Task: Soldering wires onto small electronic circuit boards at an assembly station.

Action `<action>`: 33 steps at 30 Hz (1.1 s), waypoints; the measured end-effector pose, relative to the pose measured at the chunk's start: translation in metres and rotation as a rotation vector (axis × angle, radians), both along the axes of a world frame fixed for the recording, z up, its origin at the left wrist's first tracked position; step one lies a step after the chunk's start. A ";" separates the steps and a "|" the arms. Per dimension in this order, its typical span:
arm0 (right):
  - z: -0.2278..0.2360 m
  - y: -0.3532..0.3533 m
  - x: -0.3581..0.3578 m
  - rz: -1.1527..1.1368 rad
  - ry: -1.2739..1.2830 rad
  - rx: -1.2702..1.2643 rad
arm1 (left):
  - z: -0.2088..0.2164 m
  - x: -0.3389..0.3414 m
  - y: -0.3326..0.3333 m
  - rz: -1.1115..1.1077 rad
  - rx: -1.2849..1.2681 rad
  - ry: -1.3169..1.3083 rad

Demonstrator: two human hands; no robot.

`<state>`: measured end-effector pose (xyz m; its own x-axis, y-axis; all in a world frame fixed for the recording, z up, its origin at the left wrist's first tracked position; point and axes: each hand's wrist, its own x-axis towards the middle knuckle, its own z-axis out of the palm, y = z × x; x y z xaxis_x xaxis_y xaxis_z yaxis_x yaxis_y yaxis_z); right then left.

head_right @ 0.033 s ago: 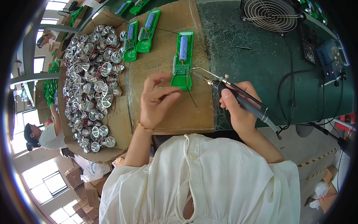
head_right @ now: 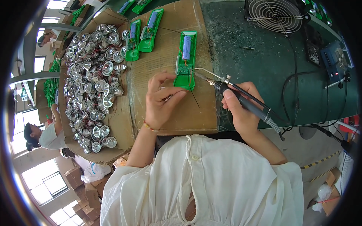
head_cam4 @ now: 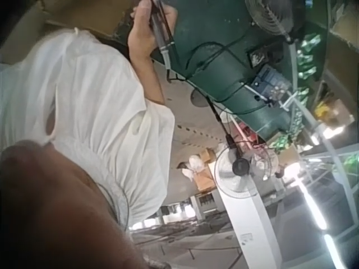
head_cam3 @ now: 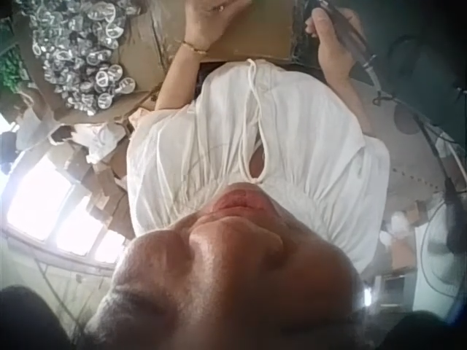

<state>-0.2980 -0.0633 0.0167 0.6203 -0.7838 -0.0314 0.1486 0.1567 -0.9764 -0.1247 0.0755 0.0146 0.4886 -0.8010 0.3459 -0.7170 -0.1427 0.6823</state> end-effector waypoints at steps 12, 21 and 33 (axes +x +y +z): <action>-0.004 0.006 0.014 0.002 0.045 -0.075 | -0.010 0.001 -0.024 0.308 0.029 0.262; -0.004 0.007 0.012 0.036 0.126 -0.210 | -0.005 0.000 -0.029 0.345 0.079 0.241; -0.004 -0.002 0.008 -0.035 0.004 -0.082 | -0.002 0.002 -0.032 0.350 0.082 0.237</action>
<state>-0.2900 -0.0650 0.0123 0.5922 -0.8052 0.0314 0.1490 0.0711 -0.9863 -0.1228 0.0434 0.0124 0.7938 -0.5933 0.1338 -0.4410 -0.4099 0.7985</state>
